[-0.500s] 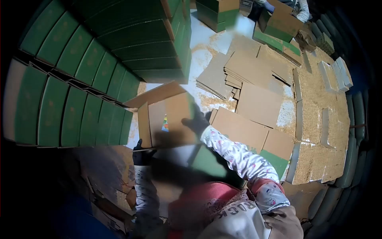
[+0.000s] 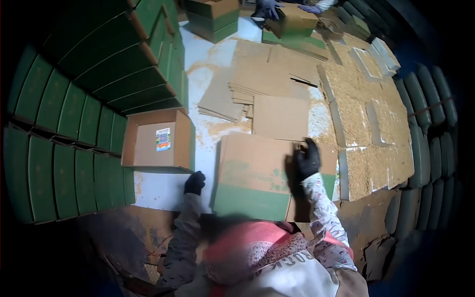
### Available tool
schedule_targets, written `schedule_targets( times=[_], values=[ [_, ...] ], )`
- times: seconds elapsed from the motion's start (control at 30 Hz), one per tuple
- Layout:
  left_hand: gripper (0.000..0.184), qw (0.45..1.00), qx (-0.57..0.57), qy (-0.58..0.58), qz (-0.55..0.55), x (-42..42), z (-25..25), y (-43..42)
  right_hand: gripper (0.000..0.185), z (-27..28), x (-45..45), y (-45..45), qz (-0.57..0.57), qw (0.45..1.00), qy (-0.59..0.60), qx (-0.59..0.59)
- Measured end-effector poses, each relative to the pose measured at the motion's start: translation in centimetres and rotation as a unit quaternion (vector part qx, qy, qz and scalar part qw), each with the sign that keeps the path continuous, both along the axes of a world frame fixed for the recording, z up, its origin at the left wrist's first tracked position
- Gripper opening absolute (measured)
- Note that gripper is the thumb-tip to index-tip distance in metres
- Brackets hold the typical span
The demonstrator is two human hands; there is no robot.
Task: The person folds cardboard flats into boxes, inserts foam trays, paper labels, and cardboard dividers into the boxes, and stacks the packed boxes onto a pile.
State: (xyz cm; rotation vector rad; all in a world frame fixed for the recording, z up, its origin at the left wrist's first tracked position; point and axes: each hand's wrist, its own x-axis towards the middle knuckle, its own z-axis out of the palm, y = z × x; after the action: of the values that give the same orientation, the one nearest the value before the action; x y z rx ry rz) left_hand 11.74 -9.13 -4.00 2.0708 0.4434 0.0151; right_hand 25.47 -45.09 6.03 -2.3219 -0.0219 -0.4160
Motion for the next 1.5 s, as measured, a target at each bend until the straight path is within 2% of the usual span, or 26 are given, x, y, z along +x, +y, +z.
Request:
schedule_targets(
  times=[0.03, 0.07, 0.1, 0.13, 0.17, 0.2, 0.27, 0.33, 0.37, 0.47, 0.53, 0.57, 0.6, 0.63, 0.67, 0.73, 0.8, 0.87, 1.0, 1.07, 1.17, 1.2, 1.27, 1.33, 1.47, 1.5],
  values=[
    [0.03, 0.994, -0.093, -0.008, 0.055, 0.8, 3.1, -3.8, 0.044, 2.4, -1.4, -3.4, -0.092, 0.935, -0.115, -0.321],
    [0.028, 0.978, -0.185, 0.049, 0.079, 1.5, 2.9, -5.8, 0.049, -2.9, -2.4, -10.7, -0.145, 0.926, -0.014, -0.348],
    [0.035, 0.984, -0.153, 0.089, -0.02, 2.7, 6.5, -6.7, 0.067, -1.3, -3.3, -12.0, -0.181, 0.908, 0.322, -0.198],
    [0.042, 0.998, -0.023, 0.033, -0.046, 3.0, 1.2, -6.7, 0.074, -12.2, -5.0, -17.2, -0.156, 0.959, 0.234, 0.02],
    [0.045, 0.99, 0.141, -0.014, 0.007, 2.8, 4.4, -8.4, 0.077, -6.8, -6.2, -13.8, -0.187, 0.944, 0.259, -0.076],
    [0.044, 0.993, 0.111, -0.003, 0.048, 2.8, 4.0, -8.8, 0.075, -4.7, -6.8, -11.6, -0.188, 0.943, 0.256, -0.103],
    [0.043, 0.955, 0.264, -0.116, 0.073, 2.6, 4.2, -9.0, 0.057, -2.0, -7.0, -9.2, -0.203, 0.962, 0.181, -0.011],
    [0.038, 0.978, 0.153, -0.132, 0.058, 2.9, 9.6, -9.3, 0.045, -5.8, -6.8, -11.6, -0.17, 0.969, 0.15, 0.101],
    [0.037, 0.987, 0.096, -0.103, 0.076, 3.1, 10.8, -9.3, 0.042, -8.2, -7.8, -14.8, -0.121, 0.983, 0.133, -0.039],
    [0.049, 0.987, -0.016, -0.158, 0.005, 5.4, 12.8, -7.0, 0.042, -2.3, -7.8, -16.4, 0.055, 0.985, 0.157, 0.043],
    [0.08, 0.915, 0.283, -0.254, 0.137, 5.7, 17.8, -11.6, 0.045, 4.6, -8.9, -15.5, 0.227, 0.897, 0.246, 0.287],
    [0.086, 0.848, 0.446, -0.283, 0.043, 5.7, 20.5, -12.8, 0.046, 6.9, -9.1, -15.1, 0.3, 0.799, 0.329, 0.405],
    [0.069, 0.866, 0.291, -0.406, 0.03, 5.3, 21.8, -14.9, 0.047, 8.9, -8.7, -13.0, 0.406, 0.776, 0.33, 0.35],
    [0.058, 0.842, 0.336, -0.411, -0.094, 5.2, 22.4, -17.2, 0.048, 10.9, -8.2, -10.9, 0.508, 0.743, 0.318, 0.299],
    [0.048, 0.805, 0.375, -0.407, -0.216, 5.0, 22.9, -19.4, 0.049, 13.7, -7.6, -6.8, 0.578, 0.795, 0.18, 0.044],
    [0.038, 0.757, 0.352, -0.387, -0.392, 4.9, 23.1, -20.5, 0.056, 16.6, -6.9, -4.1, 0.562, 0.793, 0.201, -0.122],
    [0.036, 0.748, 0.243, -0.364, -0.499, 6.3, 22.7, -19.4, 0.059, 16.2, -5.3, -2.5, 0.56, 0.802, 0.207, 0.028],
    [0.03, 0.74, 0.176, -0.46, -0.458, 6.0, 20.9, -17.3, 0.067, 20.0, -4.2, -1.2, 0.566, 0.776, 0.269, 0.069],
    [0.037, 0.703, 0.17, -0.464, -0.512, 3.8, 29.3, -14.8, 0.075, 20.1, -2.5, -2.0, 0.384, 0.885, 0.261, 0.028],
    [0.064, 0.663, 0.121, -0.495, -0.547, 2.5, 28.0, -13.2, 0.066, 19.8, -0.4, -4.6, 0.369, 0.926, 0.028, 0.07],
    [0.038, 0.669, 0.532, -0.02, -0.519, -0.2, 32.8, -13.7, 0.041, 20.9, -0.2, -6.4, 0.048, 0.988, 0.031, -0.144],
    [0.049, 0.806, 0.396, -0.013, -0.439, 0.9, 32.5, -13.6, 0.034, 20.5, -0.7, -6.7, 0.066, 0.935, -0.169, -0.303],
    [0.061, 0.814, 0.374, -0.042, -0.442, 4.1, 32.2, -14.5, 0.026, 20.4, -1.0, -6.6, 0.185, 0.883, -0.208, -0.378],
    [0.068, 0.747, 0.488, -0.213, -0.397, 6.1, 30.8, -16.3, 0.018, 20.2, -2.3, -5.4, 0.389, 0.86, 0.0, -0.329],
    [0.056, 0.749, 0.452, -0.291, -0.389, 7.7, 21.7, -18.8, 0.021, 20.5, -1.7, -0.3, 0.365, 0.81, 0.041, -0.458],
    [0.053, 0.722, 0.458, -0.302, -0.421, 7.8, 22.0, -18.1, 0.023, 19.1, -1.1, 1.5, 0.343, 0.883, -0.035, -0.319]
  ],
)
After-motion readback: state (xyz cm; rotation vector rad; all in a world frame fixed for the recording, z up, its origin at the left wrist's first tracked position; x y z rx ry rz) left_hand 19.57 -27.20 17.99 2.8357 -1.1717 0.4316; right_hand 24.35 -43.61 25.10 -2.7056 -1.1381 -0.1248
